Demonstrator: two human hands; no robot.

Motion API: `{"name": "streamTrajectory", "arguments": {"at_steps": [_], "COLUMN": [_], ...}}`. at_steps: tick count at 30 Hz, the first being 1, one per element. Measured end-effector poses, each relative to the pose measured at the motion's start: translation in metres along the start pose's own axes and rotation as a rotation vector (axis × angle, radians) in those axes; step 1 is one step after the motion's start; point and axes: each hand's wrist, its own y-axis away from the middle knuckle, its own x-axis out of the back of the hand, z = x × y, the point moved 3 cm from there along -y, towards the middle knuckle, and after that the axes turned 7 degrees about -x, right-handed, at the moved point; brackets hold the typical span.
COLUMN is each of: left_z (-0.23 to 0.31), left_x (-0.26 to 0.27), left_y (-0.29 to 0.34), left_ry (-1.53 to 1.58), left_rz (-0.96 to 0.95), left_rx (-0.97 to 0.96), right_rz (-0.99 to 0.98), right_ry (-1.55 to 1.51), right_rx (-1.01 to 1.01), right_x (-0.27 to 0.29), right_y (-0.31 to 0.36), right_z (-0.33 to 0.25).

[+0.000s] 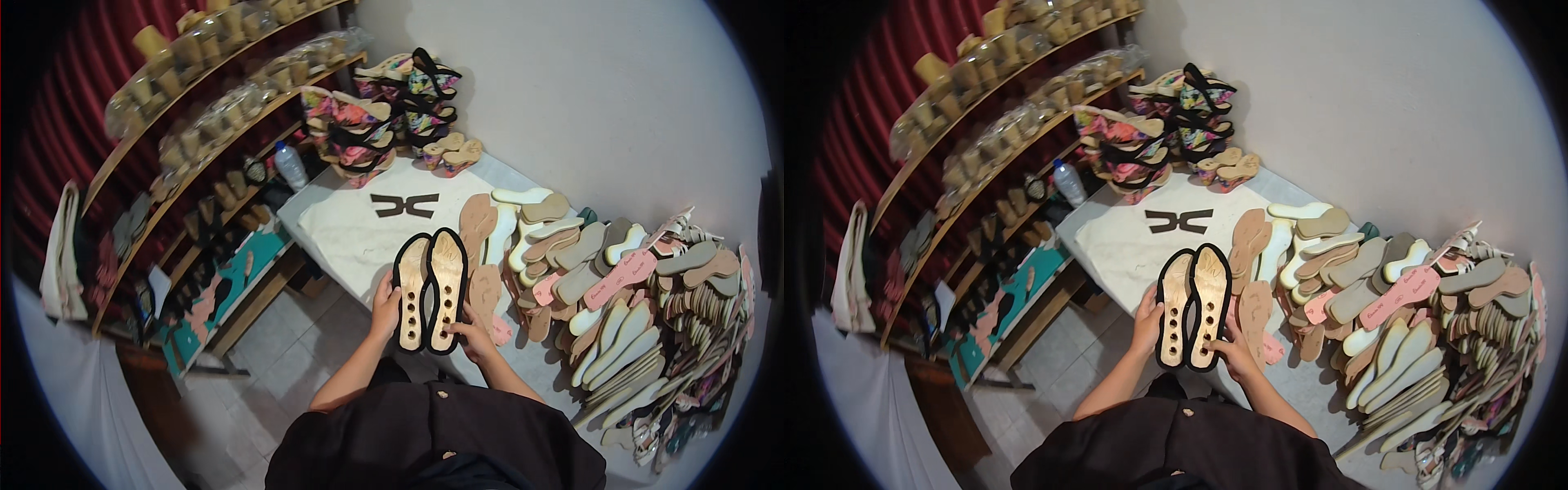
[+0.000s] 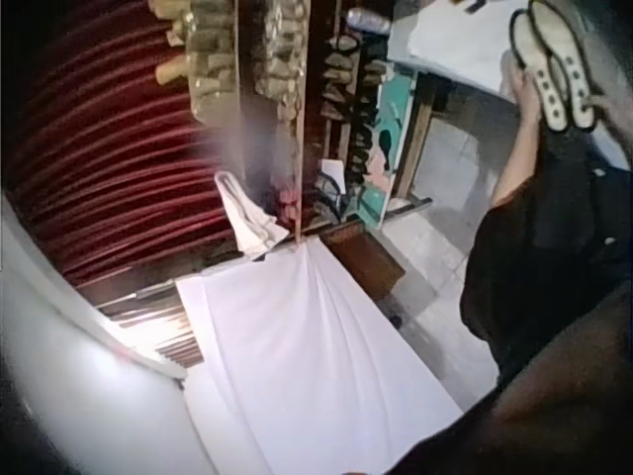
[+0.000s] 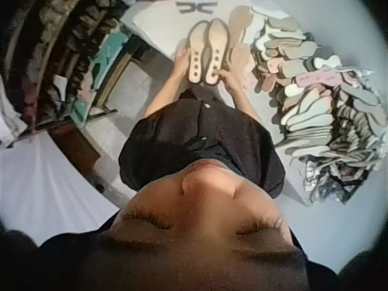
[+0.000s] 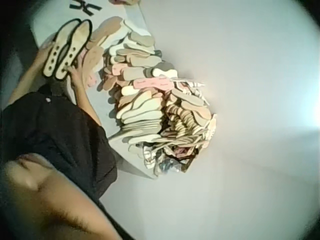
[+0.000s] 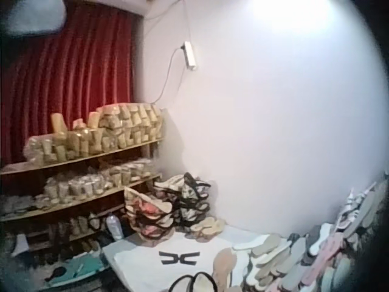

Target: Sorting through a large pile of shoe components on a table and organizing them into pairs or specific groups.

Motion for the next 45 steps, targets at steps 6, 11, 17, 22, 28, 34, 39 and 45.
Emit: {"name": "streamTrajectory", "arguments": {"at_steps": [6, 11, 17, 22, 28, 34, 39, 45], "left_z": [-0.026, -0.05, -0.079, -0.061, 0.01, -0.046, -0.08, -0.043], "left_x": [0.006, 0.003, 0.007, 0.021, -0.05, -0.089, -0.1, -0.11], "left_y": [-0.125, -0.207, -0.239, -0.245, -0.29, -0.329, -0.304, -0.304], "left_ry": [-0.053, -0.16, -0.201, -0.574, -1.052, -1.257, -1.113, -0.945], "left_rz": [-0.253, -0.337, -0.302, -0.29, -1.209, -1.575, -1.895, -1.61], "left_rx": [0.192, 0.177, 0.238, -0.106, -0.75, -0.76, -0.919, -1.069], "right_rz": [0.195, 0.4, 0.559, 0.605, 0.558, 0.945, 0.745, 0.689], "right_ry": [-0.179, -0.141, -0.167, 0.14, 0.403, 1.071, 1.585, 1.652], "right_rx": [0.115, 0.148, 0.163, 0.056, 0.082, 0.55, 0.397, 0.41], "right_x": [0.01, -0.004, -0.016, 0.003, 0.016, -0.018, -0.081, -0.074], "right_y": [-0.085, -0.129, -0.17, -0.186, -0.201, -0.184, -0.187, -0.178], "right_z": [0.003, -0.011, -0.007, -0.021, -0.033, -0.045, -0.028, -0.014]}}
